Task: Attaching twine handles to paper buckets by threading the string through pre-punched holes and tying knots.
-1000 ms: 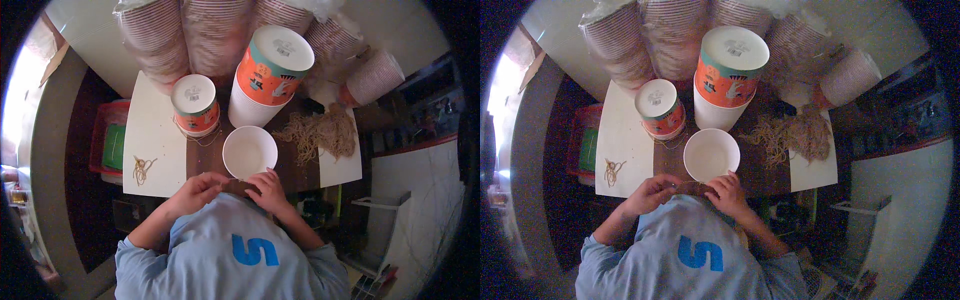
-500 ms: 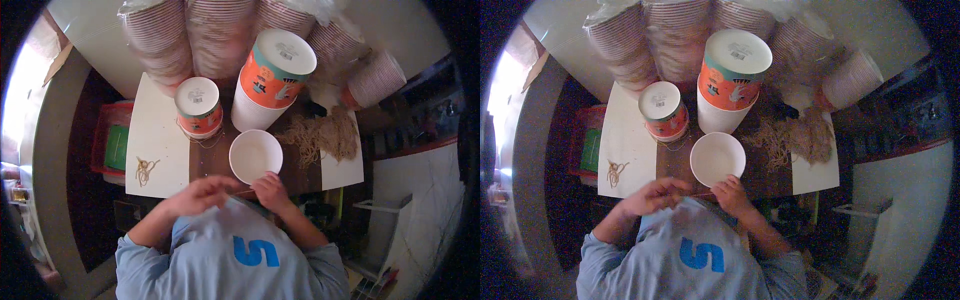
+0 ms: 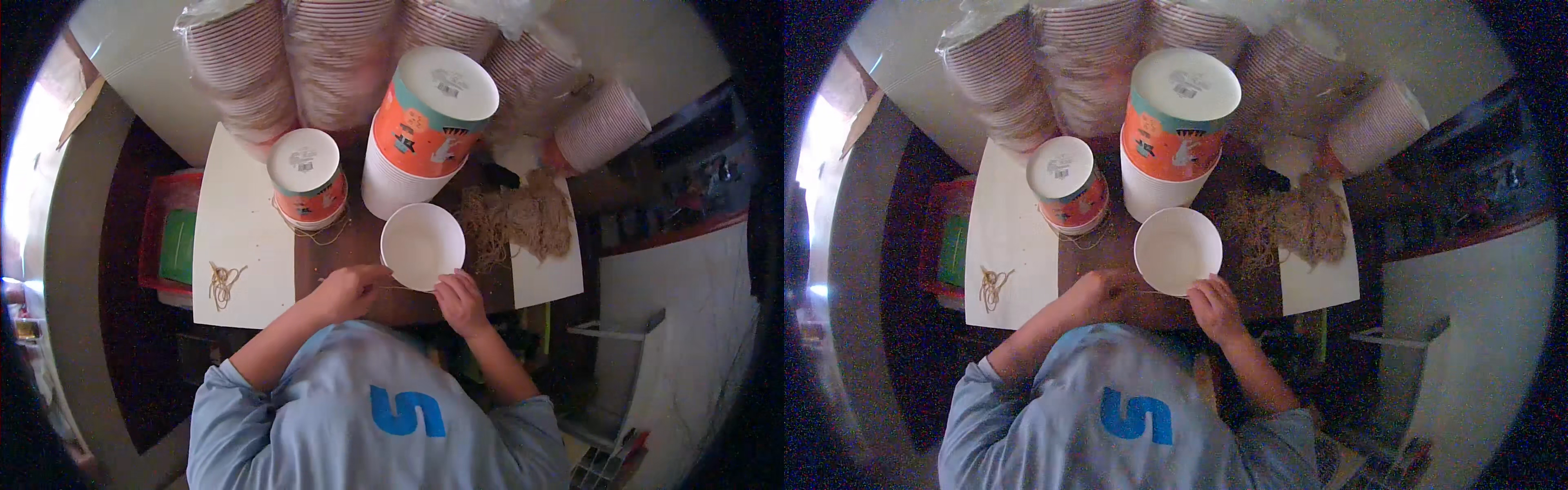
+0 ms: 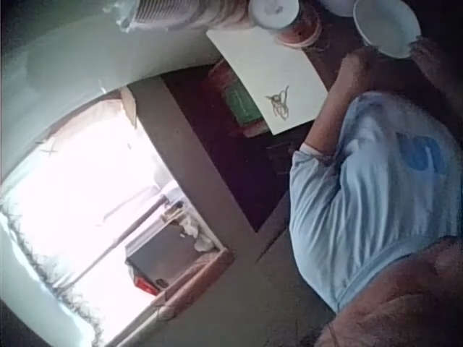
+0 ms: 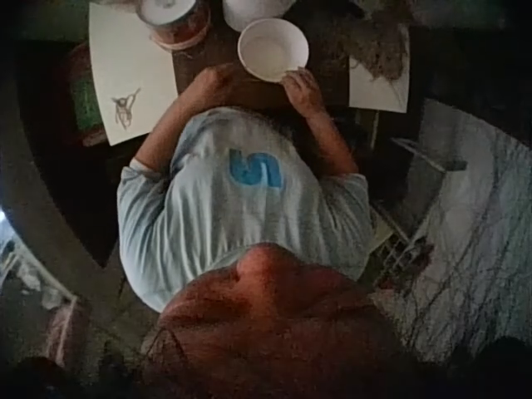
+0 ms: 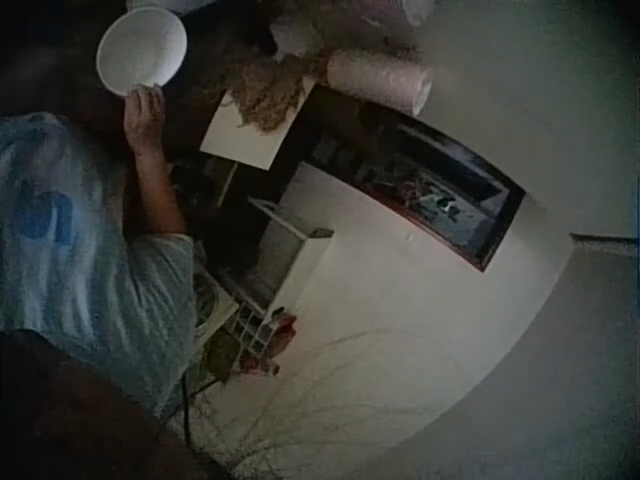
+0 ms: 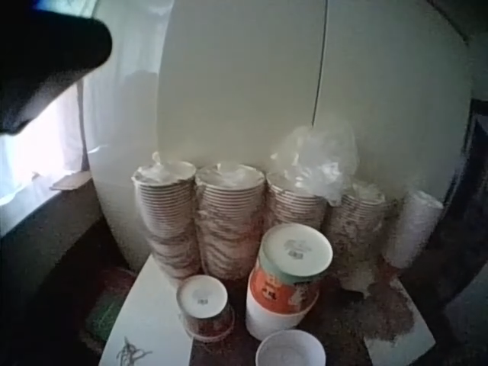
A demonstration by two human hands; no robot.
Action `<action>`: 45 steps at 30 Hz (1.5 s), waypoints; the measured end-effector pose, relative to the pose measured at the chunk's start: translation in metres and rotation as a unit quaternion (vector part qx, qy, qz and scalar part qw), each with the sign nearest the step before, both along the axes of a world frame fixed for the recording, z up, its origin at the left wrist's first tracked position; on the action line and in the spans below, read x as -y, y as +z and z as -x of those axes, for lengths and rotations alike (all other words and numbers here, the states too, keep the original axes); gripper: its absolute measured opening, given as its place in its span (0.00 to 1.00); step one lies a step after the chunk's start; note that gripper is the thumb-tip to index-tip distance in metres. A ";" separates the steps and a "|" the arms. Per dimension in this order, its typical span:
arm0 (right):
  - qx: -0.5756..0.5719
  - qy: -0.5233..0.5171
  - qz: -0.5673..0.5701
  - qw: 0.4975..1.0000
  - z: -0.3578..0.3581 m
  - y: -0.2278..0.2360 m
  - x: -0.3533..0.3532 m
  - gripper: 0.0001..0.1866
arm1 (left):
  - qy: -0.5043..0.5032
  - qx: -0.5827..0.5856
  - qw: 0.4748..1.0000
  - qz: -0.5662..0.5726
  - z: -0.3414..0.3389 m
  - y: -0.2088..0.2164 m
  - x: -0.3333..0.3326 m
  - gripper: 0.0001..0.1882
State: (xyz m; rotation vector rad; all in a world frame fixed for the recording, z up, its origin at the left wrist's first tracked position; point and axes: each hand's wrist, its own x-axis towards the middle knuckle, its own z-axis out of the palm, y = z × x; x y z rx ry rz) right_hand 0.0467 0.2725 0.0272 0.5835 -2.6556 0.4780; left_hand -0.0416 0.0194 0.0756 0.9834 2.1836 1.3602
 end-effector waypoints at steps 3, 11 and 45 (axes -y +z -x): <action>-0.028 -0.032 0.019 0.999 0.001 0.000 -0.003 0.06 | -0.004 -0.016 1.000 -0.004 0.001 -0.007 -0.012 0.16; -0.066 -0.007 -0.034 0.997 -0.007 -0.001 -0.014 0.04 | 0.014 0.166 0.986 -0.017 0.001 0.013 0.003 0.16; 0.377 -0.011 0.317 0.870 0.034 0.090 0.016 0.06 | -0.013 0.474 0.880 -0.017 -0.003 0.024 0.059 0.13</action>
